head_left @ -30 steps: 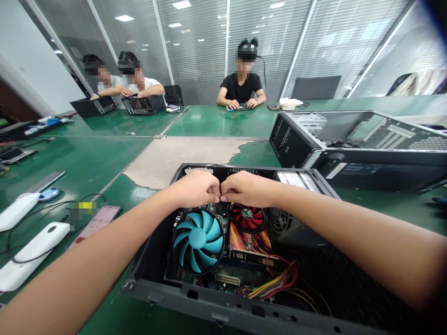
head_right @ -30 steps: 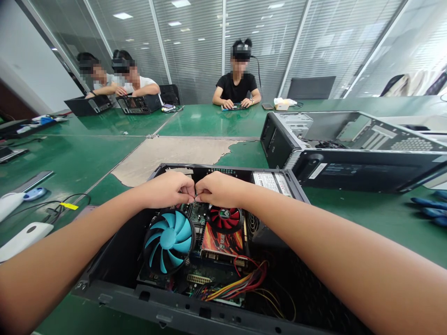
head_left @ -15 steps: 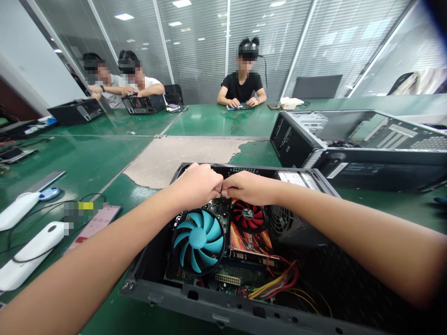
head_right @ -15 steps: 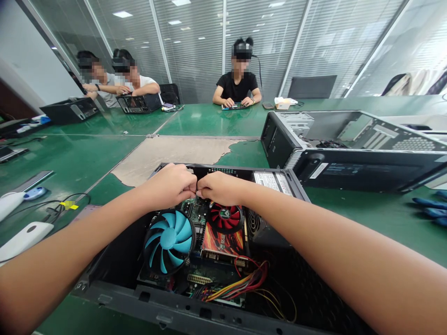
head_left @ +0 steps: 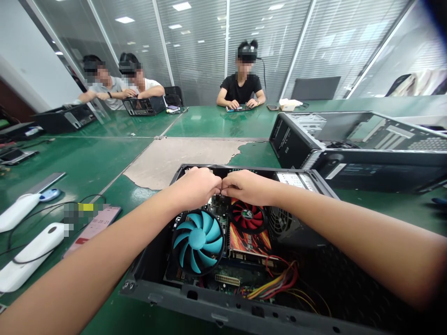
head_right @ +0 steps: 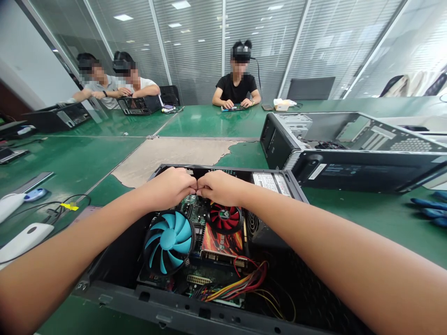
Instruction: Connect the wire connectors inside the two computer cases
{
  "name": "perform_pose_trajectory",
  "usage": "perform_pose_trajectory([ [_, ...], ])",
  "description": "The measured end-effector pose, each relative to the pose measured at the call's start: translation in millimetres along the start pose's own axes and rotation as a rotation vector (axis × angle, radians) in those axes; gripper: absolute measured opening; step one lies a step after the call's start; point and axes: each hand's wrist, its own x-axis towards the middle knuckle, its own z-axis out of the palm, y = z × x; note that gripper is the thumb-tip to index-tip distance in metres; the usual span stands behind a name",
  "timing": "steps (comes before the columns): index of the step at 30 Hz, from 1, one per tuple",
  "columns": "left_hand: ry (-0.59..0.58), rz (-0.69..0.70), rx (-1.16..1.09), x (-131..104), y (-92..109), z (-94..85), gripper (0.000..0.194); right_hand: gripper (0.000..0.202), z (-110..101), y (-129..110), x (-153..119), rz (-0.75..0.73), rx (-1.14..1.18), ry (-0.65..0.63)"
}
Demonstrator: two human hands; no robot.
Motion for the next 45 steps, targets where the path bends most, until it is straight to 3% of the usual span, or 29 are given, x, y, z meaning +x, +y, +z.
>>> perform_pose_trajectory([
  [9,-0.071,-0.027,-0.07,-0.2,1.1,-1.3,0.024,0.015,1.5,-0.4,-1.1,0.008,0.029,0.02],
  [21,0.065,-0.148,-0.202,-1.9,-1.5,0.6,0.009,0.018,-0.7,-6.8,-0.9,0.102,-0.037,-0.035],
  [25,0.09,-0.125,-0.141,-1.9,-2.9,1.0,0.013,0.017,-0.9,-7.6,-0.9,0.093,-0.032,-0.038],
  [39,0.014,-0.056,-0.031,-3.4,-2.1,0.3,0.027,0.02,0.7,-6.1,-0.5,0.031,0.009,-0.013],
  [45,0.022,-0.045,-0.065,-1.6,-0.8,-4.0,0.018,0.021,1.3,-4.0,-1.0,0.015,0.017,-0.025],
])
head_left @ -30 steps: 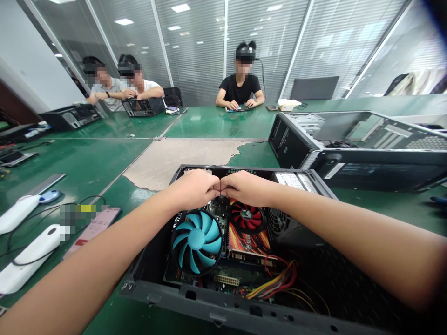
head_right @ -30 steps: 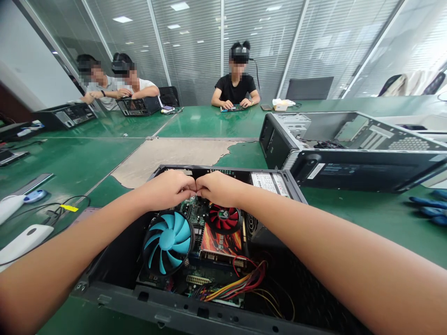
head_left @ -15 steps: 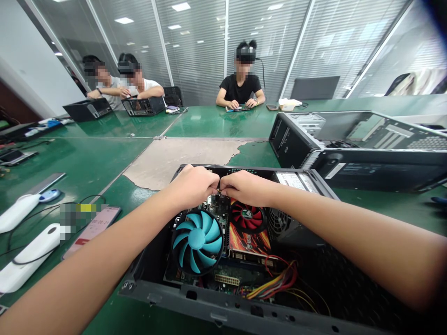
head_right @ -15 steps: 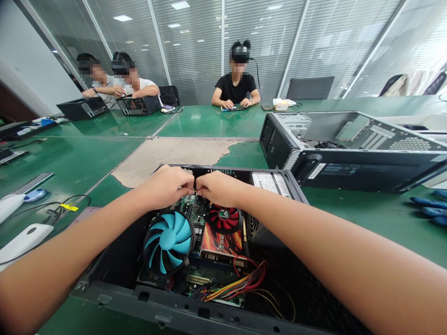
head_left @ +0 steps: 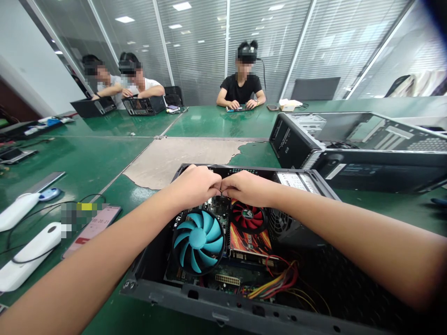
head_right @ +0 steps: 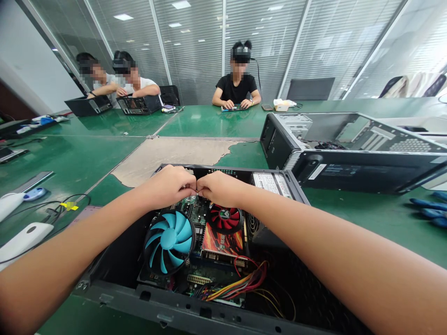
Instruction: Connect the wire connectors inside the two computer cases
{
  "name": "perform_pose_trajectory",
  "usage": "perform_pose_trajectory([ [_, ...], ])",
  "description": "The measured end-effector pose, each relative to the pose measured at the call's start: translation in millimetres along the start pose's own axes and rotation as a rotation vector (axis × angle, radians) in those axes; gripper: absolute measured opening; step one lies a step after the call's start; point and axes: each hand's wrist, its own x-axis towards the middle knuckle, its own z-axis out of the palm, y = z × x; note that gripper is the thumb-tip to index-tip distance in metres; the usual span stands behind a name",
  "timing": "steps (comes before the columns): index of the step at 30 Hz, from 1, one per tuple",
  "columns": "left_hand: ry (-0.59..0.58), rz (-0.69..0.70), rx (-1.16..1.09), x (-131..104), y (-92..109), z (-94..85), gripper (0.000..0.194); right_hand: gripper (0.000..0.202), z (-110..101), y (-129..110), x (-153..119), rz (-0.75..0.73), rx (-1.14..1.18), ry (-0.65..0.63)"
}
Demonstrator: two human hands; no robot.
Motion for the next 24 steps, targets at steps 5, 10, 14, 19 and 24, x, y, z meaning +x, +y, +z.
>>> perform_pose_trajectory([
  [5,0.036,0.022,-0.006,0.2,1.1,-0.8,0.014,0.018,-0.1,0.3,0.2,0.012,0.002,-0.005],
  [10,0.045,0.03,0.019,-1.0,0.6,0.0,0.017,0.019,0.4,0.2,0.4,0.011,0.011,0.005],
  [14,0.043,0.015,0.087,-1.8,1.6,0.4,0.022,0.019,0.3,-1.0,0.5,0.034,0.01,0.019],
  [19,0.018,0.001,0.126,-1.2,4.6,-0.6,0.031,0.018,0.8,0.5,1.0,0.027,0.037,0.049],
  [24,0.01,-0.011,0.078,0.0,4.1,-0.3,0.032,0.018,1.5,3.6,0.9,0.001,0.04,0.044],
])
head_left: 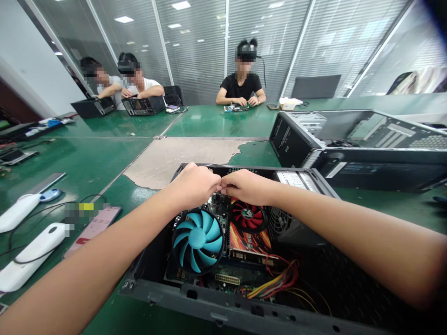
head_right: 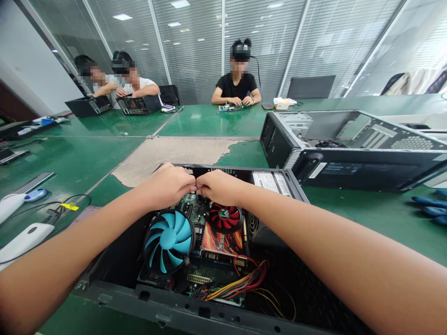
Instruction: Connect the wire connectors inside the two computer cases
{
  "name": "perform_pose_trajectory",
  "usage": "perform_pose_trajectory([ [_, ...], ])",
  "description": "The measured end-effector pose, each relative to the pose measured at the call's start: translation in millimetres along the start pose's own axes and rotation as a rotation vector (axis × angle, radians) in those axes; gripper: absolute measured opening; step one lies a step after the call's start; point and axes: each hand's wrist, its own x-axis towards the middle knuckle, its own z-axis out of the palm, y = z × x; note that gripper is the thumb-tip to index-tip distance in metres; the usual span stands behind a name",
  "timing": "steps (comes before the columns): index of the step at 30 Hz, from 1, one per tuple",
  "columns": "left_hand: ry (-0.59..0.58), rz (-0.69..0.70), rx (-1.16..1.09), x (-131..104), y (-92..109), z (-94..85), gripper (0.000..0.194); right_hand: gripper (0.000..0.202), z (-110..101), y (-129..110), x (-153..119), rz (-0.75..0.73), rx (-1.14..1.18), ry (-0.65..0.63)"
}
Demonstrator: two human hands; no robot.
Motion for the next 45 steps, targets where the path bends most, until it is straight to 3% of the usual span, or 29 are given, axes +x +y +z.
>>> perform_pose_trajectory([
  [6,0.065,0.028,-0.03,-1.7,-0.6,-0.4,0.018,0.018,-1.1,-0.8,-0.3,0.01,0.031,-0.024],
  [11,0.109,-0.036,-0.037,-3.1,-0.3,-0.5,0.014,0.019,-2.5,-2.3,0.5,0.037,0.005,-0.012],
  [25,-0.029,-0.015,-0.016,-1.7,0.6,-2.6,0.019,0.019,-1.2,-0.2,0.1,-0.015,-0.002,-0.025],
  [45,0.021,0.012,-0.032,-1.8,-1.8,0.4,0.025,0.014,-2.9,-1.7,0.9,0.037,0.063,0.03],
])
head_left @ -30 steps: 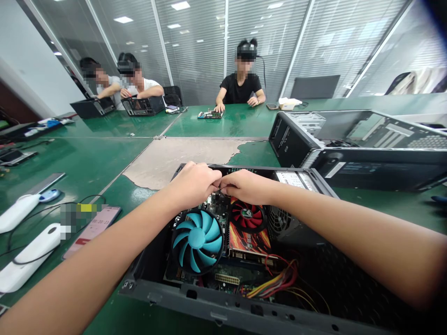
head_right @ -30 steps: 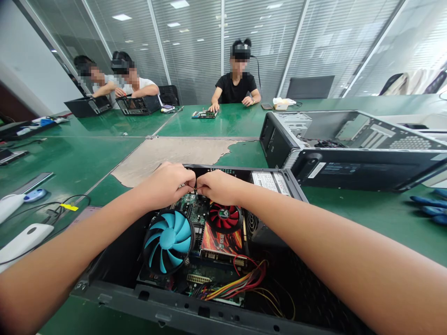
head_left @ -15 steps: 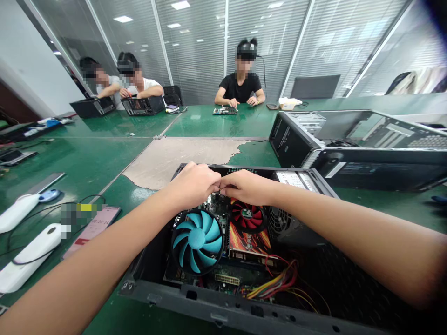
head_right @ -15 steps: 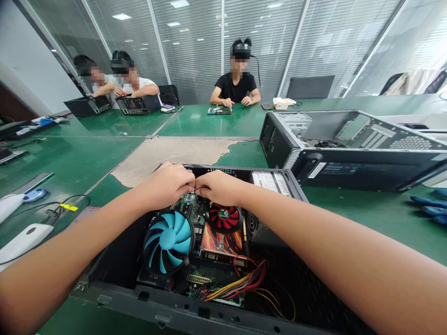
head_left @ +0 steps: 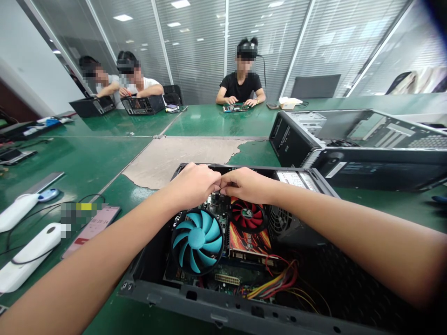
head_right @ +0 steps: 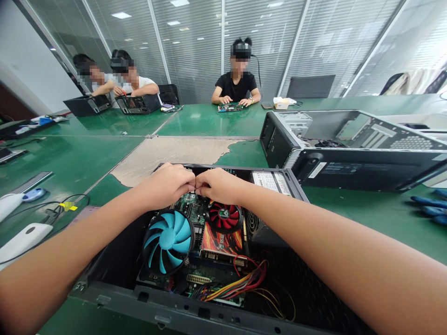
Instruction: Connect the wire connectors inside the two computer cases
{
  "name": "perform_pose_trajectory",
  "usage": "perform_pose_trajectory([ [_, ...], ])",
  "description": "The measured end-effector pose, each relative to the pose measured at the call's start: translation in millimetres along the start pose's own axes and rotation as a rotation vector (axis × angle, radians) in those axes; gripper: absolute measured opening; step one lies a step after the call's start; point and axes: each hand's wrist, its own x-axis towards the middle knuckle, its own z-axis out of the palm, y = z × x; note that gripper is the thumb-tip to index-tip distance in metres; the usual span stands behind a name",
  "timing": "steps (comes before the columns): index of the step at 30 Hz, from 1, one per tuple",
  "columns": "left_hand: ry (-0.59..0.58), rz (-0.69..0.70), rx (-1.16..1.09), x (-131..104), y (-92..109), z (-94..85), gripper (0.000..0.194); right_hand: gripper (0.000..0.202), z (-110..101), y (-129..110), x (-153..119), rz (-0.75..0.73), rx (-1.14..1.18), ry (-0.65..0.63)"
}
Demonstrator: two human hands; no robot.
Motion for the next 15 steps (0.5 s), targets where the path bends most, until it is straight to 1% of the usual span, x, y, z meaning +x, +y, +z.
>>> perform_pose_trajectory([
  [4,-0.034,-0.018,0.005,0.0,1.1,-0.3,0.027,0.014,0.1,0.3,0.3,-0.009,-0.004,0.001],
  [9,-0.036,-0.007,-0.003,-0.3,1.0,-0.5,0.027,0.015,0.8,0.3,-0.1,-0.019,-0.001,-0.007],
  [15,0.026,0.011,-0.05,0.6,-1.6,-0.5,0.022,0.016,0.6,-0.4,-0.8,-0.005,-0.003,-0.039],
])
